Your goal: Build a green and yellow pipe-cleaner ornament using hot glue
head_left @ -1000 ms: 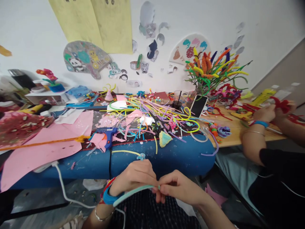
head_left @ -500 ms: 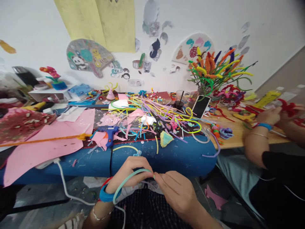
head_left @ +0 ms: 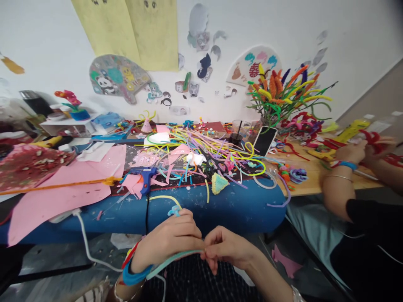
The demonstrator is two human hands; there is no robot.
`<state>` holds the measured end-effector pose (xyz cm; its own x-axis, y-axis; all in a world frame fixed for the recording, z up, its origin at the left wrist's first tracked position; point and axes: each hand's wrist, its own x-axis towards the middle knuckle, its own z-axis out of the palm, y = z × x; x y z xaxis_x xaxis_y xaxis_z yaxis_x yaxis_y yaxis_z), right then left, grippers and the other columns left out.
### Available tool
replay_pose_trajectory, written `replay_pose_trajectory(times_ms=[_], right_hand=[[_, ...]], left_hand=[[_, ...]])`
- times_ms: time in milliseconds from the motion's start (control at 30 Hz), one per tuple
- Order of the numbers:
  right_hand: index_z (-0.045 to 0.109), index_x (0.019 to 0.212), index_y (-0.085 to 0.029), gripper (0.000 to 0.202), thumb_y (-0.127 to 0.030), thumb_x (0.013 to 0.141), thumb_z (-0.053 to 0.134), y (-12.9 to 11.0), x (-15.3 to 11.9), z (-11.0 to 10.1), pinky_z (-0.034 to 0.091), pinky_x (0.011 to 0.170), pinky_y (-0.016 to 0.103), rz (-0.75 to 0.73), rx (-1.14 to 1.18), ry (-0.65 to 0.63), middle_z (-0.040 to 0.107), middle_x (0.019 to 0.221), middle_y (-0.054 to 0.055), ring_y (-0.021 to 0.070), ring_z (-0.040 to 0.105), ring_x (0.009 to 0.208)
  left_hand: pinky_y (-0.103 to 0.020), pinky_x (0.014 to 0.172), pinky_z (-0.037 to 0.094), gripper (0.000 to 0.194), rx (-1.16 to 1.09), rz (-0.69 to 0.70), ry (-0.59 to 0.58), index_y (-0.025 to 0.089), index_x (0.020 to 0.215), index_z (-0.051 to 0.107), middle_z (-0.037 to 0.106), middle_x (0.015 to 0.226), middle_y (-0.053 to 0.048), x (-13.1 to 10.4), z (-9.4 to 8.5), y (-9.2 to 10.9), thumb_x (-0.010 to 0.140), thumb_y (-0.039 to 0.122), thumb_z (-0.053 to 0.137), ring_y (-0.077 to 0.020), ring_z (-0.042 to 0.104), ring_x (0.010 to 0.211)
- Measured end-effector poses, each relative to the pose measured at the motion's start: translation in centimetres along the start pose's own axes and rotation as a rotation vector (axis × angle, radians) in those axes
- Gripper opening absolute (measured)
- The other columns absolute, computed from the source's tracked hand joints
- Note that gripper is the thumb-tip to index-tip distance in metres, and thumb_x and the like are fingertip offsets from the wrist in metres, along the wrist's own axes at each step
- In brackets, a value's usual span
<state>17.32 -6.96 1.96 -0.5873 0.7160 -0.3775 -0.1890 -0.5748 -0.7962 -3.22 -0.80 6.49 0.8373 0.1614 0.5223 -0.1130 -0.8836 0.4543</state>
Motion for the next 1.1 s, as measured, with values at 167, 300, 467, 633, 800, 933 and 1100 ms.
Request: replay_pose_trajectory(times_ms=[167,300,467,633,800,933,1100], right_hand=[[0.077,0.07,-0.013,0.026,-0.039,0.074,0.078,-0.5,-0.9,1.0,0.045,0.053,0.022,-0.299,-0.371,0.244,0.07,0.06,0.003,0.01,0.059,0.053],[0.076,0.095,-0.012,0.019,-0.014,0.092,0.058,0.0,-2.0,1.5,0.048,0.062,0.028,-0.979,-1.229,0.568,0.073,0.072,0.007,0.0157,0.063,0.066],[0.069,0.11,-0.006,0.024,-0.008,0.094,0.052,0.8,-1.6,1.1,0.05,0.069,0.033,-1.208,-1.479,0.593,0.074,0.084,0.013,0.02,0.065,0.076],[0.076,0.084,-0.013,0.04,-0.045,0.095,0.053,-0.3,-1.2,0.5,0.05,0.061,0.025,-0.404,-0.563,0.26,0.072,0.074,0.007,0.0131,0.063,0.064],[0.071,0.072,-0.008,0.054,-0.062,0.078,0.065,0.3,-0.6,0.0,0.044,0.041,0.021,-0.04,-0.007,-0.049,0.064,0.055,0.004,0.0094,0.055,0.041],[0.072,0.073,-0.01,0.04,-0.048,0.084,0.066,0.3,-0.6,0.4,0.041,0.043,0.018,-0.201,-0.159,0.114,0.065,0.058,0.002,0.0062,0.052,0.042],[0.073,0.087,-0.009,0.023,-0.014,0.095,0.052,0.0,-1.4,0.7,0.048,0.058,0.028,-0.981,-1.321,0.456,0.072,0.073,0.009,0.0156,0.064,0.064]], left_hand=[[-0.033,0.078,0.041,0.01,-0.007,-0.101,0.083,0.017,0.098,0.067,0.07,0.084,-0.005,0.1,0.2,0.2,0.093,0.022,0.061,-0.0164,0.06,0.077],[-0.029,0.071,0.041,0.011,-0.08,-0.399,0.177,0.017,0.081,0.066,0.068,0.074,-0.002,0.3,1.1,0.1,0.089,0.024,0.065,-0.0145,0.058,0.07],[-0.026,0.067,0.042,0.016,-0.176,-0.58,0.155,0.016,0.077,0.064,0.065,0.073,-0.001,0.1,1.6,-0.1,0.09,0.026,0.064,-0.0139,0.058,0.069],[-0.033,0.084,0.039,0.013,-0.043,-0.255,0.137,0.017,0.088,0.065,0.067,0.08,-0.003,0.0,0.8,0.1,0.095,0.026,0.059,-0.0155,0.058,0.078],[-0.036,0.089,0.036,0.024,0.118,-0.085,0.053,0.019,0.1,0.066,0.067,0.082,-0.003,-0.4,0.0,0.0,0.102,0.028,0.043,-0.0164,0.056,0.08],[-0.035,0.084,0.038,0.015,0.072,-0.148,0.108,0.018,0.098,0.066,0.068,0.083,-0.004,-0.3,0.3,-0.2,0.097,0.027,0.054,-0.0165,0.058,0.079],[-0.028,0.067,0.042,0.012,-0.103,-0.408,0.27,0.016,0.079,0.065,0.067,0.072,-0.003,0.2,1.3,0.1,0.09,0.02,0.062,-0.0147,0.057,0.068]])
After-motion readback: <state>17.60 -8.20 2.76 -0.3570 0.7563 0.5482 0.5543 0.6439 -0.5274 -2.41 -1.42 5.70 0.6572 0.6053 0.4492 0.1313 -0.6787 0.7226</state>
